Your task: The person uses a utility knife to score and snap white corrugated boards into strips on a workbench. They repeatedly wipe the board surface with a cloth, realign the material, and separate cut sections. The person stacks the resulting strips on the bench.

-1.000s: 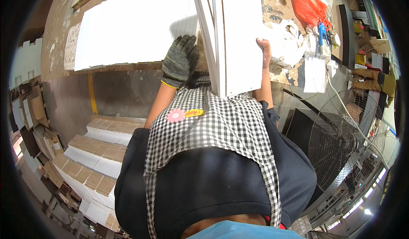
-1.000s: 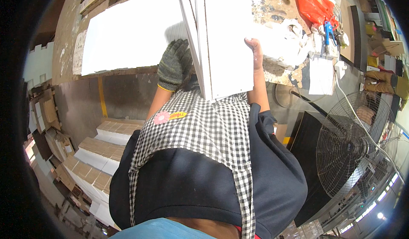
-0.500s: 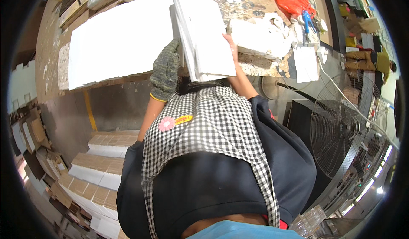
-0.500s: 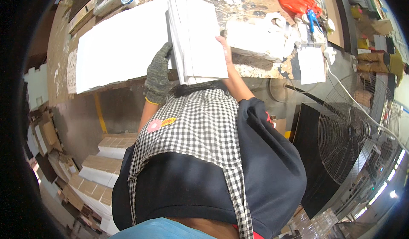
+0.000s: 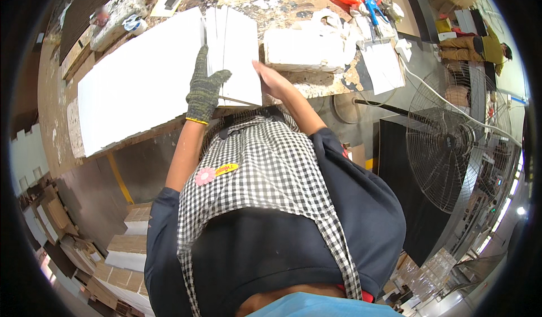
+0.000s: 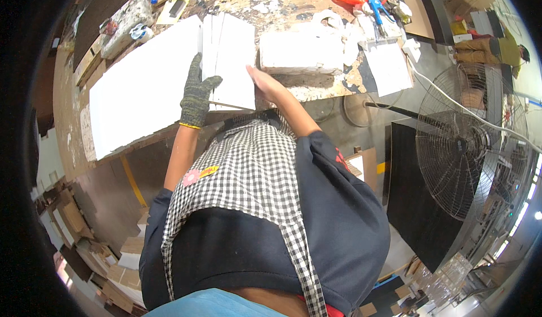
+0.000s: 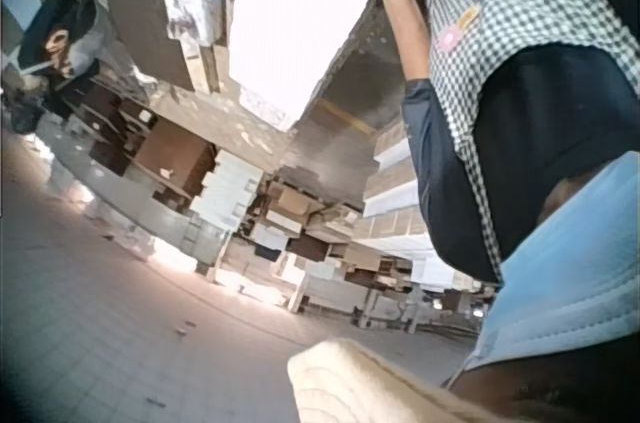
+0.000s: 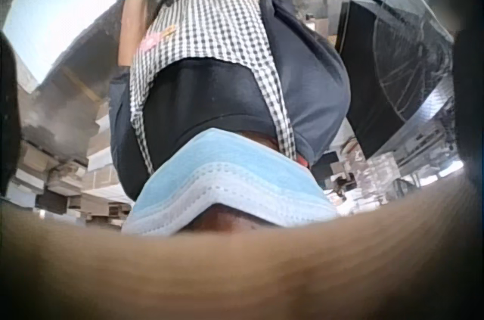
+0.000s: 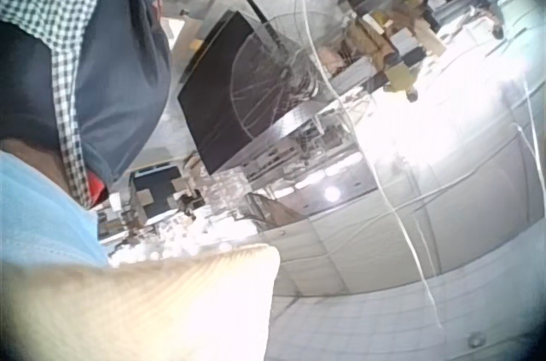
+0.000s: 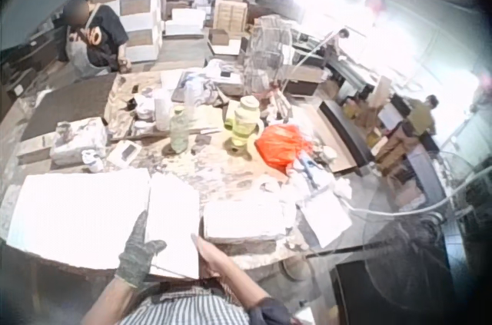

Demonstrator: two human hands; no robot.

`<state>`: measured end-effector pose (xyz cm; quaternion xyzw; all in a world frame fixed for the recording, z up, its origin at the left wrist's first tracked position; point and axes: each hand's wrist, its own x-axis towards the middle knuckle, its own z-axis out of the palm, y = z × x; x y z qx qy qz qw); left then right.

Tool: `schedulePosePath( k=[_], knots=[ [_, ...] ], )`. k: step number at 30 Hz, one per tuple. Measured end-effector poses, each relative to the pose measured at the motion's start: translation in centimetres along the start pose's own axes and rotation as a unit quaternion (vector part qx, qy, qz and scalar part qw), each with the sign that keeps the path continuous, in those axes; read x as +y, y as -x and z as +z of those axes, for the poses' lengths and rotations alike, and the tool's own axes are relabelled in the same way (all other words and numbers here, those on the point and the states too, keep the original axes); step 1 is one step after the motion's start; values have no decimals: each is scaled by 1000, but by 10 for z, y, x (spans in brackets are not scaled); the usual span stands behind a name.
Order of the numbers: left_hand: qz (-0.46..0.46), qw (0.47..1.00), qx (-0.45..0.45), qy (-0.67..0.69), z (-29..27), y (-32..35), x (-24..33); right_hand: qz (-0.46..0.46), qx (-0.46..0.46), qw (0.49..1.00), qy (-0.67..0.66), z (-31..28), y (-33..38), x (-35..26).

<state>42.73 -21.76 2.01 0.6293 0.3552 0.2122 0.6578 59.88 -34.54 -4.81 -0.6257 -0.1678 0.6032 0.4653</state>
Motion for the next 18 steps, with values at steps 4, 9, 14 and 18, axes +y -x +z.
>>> schedulePosePath(
  k=[4,9,14,18],
  knots=[
    [67,949,-20,-306,3,0,-4,-285,241,781,500,-40,73,-23],
    [97,913,-19,-395,29,9,-10,-188,233,579,758,-114,67,-62],
    [19,881,-35,-471,52,14,11,-212,114,632,737,-142,51,-73],
    [-40,845,-89,-525,68,14,35,-227,102,598,762,-153,55,-81]
  ],
)
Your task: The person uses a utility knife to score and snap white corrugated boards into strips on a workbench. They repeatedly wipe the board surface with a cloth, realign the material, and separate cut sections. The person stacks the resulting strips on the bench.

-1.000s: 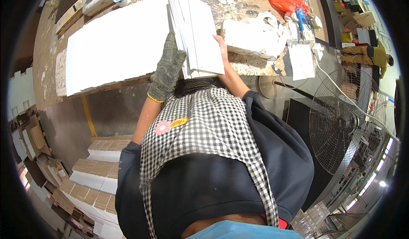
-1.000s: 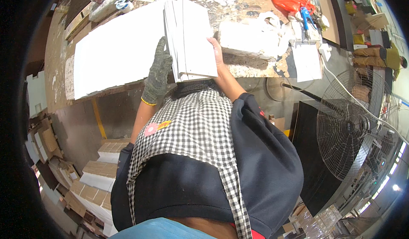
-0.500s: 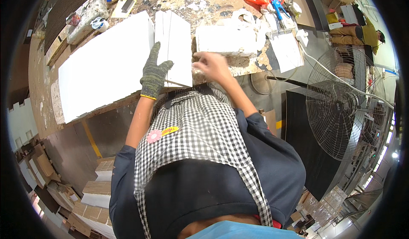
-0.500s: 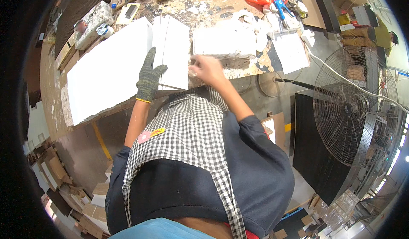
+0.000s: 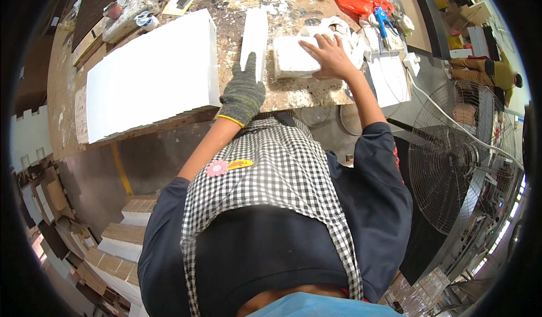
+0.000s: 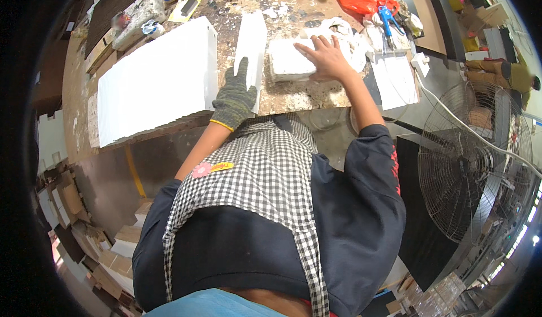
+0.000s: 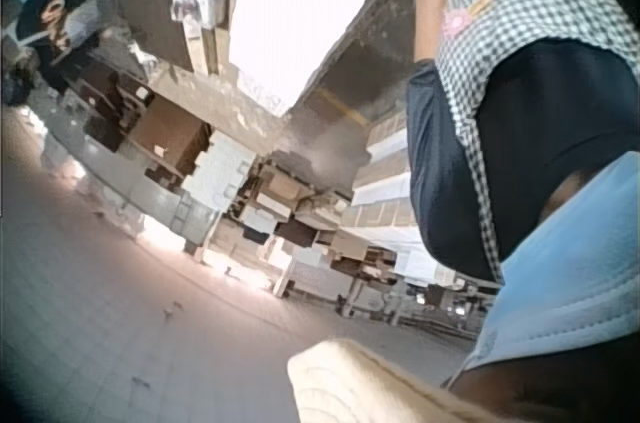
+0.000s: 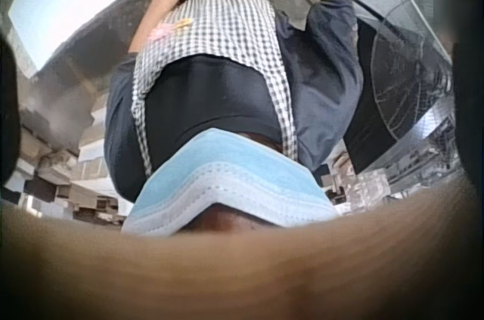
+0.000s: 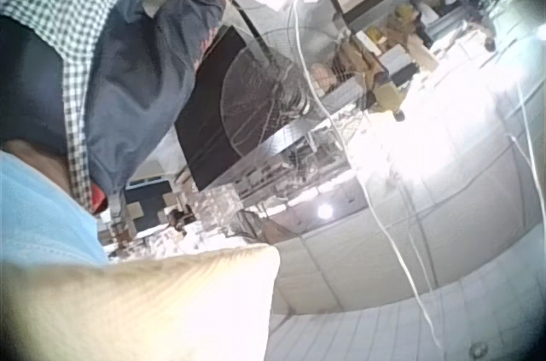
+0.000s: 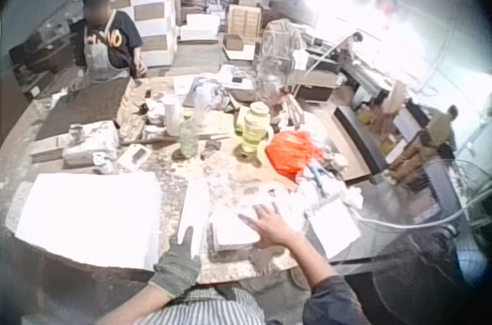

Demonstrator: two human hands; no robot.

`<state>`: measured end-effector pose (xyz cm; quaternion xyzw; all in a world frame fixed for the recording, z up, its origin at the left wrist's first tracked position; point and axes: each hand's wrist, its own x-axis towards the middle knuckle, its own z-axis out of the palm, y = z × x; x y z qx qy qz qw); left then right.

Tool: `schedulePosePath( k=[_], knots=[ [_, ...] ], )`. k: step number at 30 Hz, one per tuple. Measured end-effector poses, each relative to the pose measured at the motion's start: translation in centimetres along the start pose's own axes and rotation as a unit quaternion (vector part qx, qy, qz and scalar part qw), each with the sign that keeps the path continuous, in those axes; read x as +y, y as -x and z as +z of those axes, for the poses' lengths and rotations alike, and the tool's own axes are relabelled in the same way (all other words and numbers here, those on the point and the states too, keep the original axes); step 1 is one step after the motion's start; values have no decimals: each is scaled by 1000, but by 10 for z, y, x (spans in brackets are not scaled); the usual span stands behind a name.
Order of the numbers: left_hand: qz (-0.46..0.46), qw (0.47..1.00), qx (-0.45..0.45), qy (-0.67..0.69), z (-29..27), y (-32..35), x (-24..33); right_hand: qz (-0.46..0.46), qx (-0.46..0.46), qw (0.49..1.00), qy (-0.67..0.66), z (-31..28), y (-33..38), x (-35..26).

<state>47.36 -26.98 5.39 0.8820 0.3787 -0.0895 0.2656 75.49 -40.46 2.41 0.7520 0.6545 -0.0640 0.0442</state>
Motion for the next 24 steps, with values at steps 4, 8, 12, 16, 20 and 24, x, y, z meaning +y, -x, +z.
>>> schedulePosePath(
  k=[4,8,12,16,20,24],
  knots=[
    [-5,997,-47,-58,-12,-12,13,-22,-16,1000,-6,-4,-7,14],
    [22,998,-35,-42,3,-28,41,7,-55,998,34,-3,-8,15],
    [46,999,16,2,15,-31,57,65,-38,997,-21,-15,9,0],
    [122,990,13,-68,12,-18,56,116,47,979,-164,-36,29,-36],
    [196,980,1,33,13,8,19,141,107,903,-392,-31,43,-105],
    [302,953,17,10,41,7,-14,131,94,872,-462,-4,50,-157]
  ],
)
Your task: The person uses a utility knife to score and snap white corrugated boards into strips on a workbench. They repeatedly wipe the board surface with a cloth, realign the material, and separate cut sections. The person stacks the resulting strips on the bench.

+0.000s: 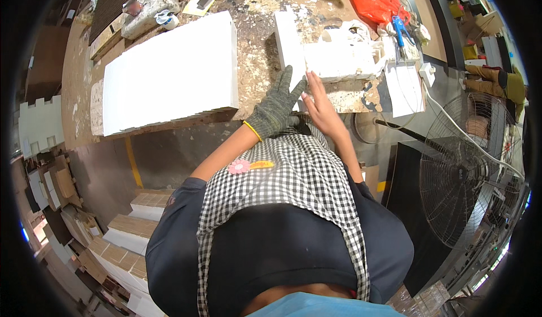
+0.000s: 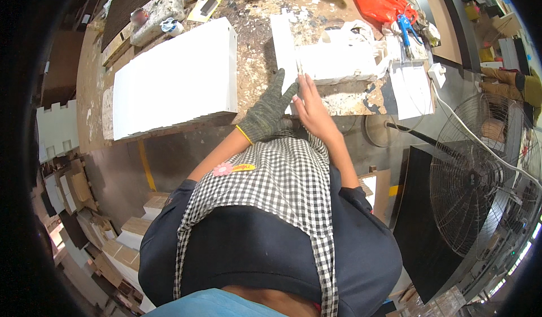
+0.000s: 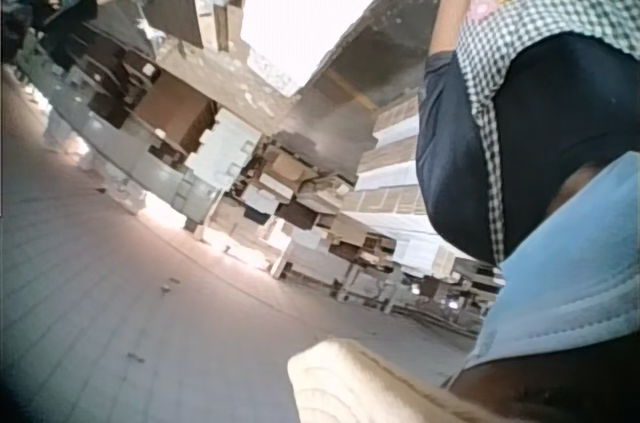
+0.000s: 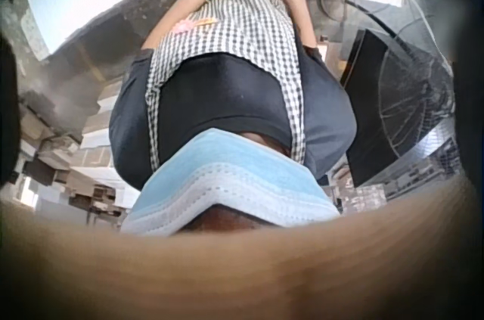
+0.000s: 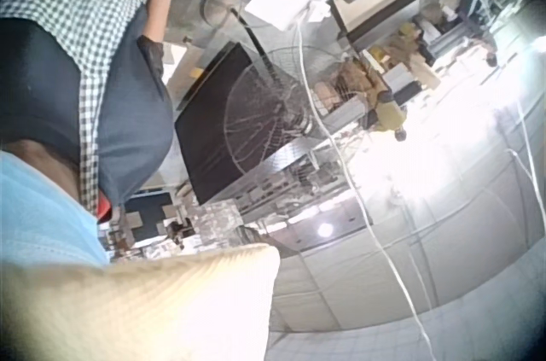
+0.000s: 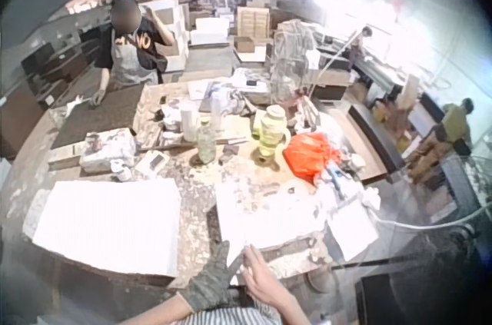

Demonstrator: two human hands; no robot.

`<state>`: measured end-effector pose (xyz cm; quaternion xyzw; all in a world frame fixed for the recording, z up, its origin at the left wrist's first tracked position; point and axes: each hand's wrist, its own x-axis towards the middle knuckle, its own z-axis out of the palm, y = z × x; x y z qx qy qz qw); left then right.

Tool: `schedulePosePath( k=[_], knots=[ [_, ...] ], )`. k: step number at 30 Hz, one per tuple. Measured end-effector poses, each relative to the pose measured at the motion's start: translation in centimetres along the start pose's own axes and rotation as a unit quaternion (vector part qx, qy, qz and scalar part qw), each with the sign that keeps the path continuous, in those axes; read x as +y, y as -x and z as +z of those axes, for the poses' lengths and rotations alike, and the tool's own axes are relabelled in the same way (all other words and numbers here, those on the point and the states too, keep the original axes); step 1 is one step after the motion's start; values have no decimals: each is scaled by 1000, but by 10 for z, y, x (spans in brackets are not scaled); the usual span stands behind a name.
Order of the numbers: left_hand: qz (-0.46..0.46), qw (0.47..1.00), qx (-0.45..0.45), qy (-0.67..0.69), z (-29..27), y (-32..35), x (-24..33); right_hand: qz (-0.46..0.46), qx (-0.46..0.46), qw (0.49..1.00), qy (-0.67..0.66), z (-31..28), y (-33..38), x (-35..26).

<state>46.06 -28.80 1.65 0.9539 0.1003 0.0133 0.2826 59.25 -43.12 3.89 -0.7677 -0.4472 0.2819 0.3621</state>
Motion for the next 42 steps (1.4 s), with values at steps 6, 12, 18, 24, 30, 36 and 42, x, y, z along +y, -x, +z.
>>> schedulePosePath(
  k=[6,12,18,24,30,36,42],
  knots=[
    [57,997,40,30,19,-15,-25,27,59,995,-70,37,11,7],
    [114,992,23,48,5,-23,-30,48,90,995,-20,33,21,5],
    [86,994,-16,72,-24,-27,-35,83,114,990,24,34,18,-17],
    [82,986,137,-52,-76,35,-58,-19,233,961,147,23,1,-65],
    [-126,967,208,-74,-102,113,-128,-66,87,991,83,123,-96,-120],
    [-67,972,207,-91,-101,117,-139,92,163,838,512,139,-142,-75],
    [-30,975,194,-104,-105,117,-136,172,174,841,482,88,-121,-53]
  ],
)
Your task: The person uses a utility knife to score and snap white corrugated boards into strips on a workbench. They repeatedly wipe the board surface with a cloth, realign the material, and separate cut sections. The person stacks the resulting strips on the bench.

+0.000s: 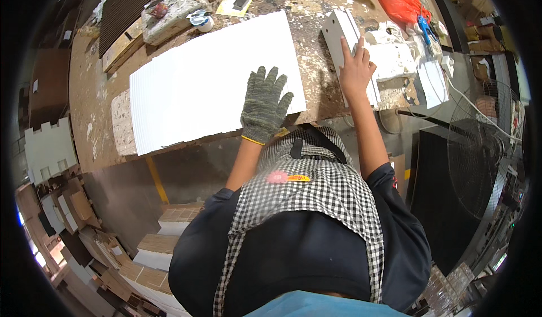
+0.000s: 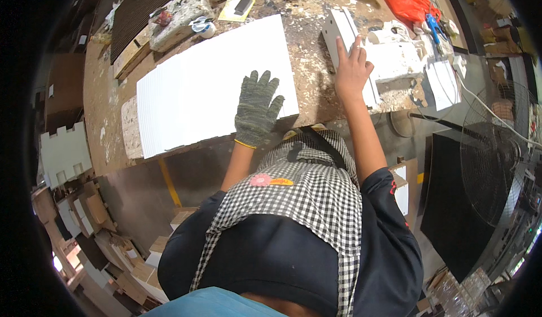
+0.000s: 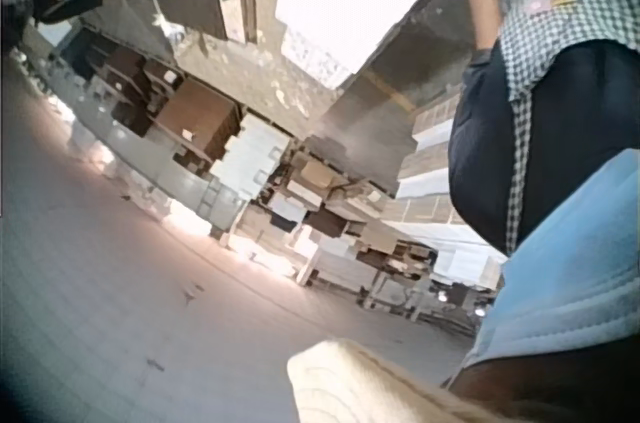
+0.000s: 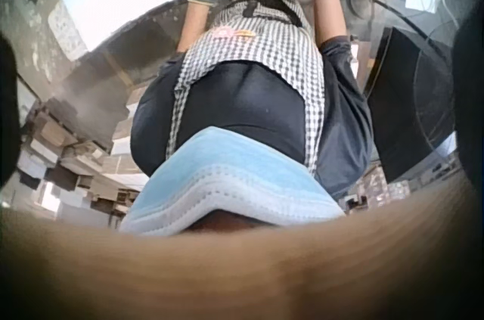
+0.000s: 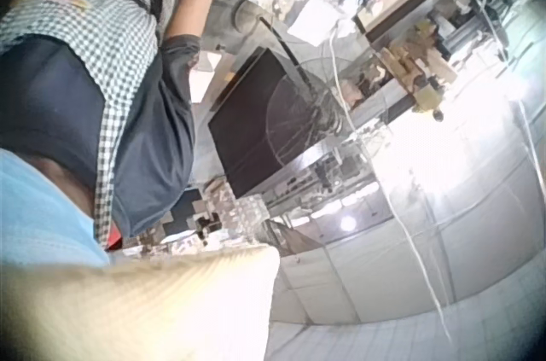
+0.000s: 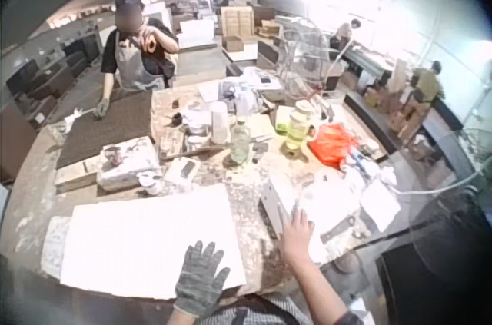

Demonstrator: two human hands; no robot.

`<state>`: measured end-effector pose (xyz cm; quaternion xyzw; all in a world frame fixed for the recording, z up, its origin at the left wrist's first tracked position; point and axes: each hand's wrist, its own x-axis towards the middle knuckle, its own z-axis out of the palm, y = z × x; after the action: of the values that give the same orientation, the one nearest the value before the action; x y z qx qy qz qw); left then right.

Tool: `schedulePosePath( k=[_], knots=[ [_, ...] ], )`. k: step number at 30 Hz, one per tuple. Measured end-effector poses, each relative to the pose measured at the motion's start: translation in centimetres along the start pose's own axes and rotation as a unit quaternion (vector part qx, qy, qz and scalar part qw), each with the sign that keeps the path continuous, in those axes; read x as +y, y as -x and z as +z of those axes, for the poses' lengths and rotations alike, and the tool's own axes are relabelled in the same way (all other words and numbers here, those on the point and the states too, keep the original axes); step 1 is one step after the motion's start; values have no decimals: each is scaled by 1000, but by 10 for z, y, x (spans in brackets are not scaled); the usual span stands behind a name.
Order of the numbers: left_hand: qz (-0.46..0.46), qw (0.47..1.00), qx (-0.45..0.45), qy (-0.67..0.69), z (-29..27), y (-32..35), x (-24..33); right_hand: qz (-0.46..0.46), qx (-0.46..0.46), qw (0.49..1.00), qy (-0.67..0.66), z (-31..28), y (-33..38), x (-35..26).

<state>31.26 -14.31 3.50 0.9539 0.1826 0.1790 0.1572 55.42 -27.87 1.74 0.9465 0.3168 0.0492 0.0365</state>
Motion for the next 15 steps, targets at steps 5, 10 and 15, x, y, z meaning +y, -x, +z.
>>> schedulePosePath(
  k=[5,10,15],
  knots=[
    [-3,1000,8,-7,2,0,1,46,-11,989,-142,-6,-10,30],
    [-23,999,-17,-25,4,-1,2,27,24,974,-224,7,-13,34],
    [-5,1000,13,-21,3,-1,2,34,31,967,-250,-2,-11,36]
  ],
)
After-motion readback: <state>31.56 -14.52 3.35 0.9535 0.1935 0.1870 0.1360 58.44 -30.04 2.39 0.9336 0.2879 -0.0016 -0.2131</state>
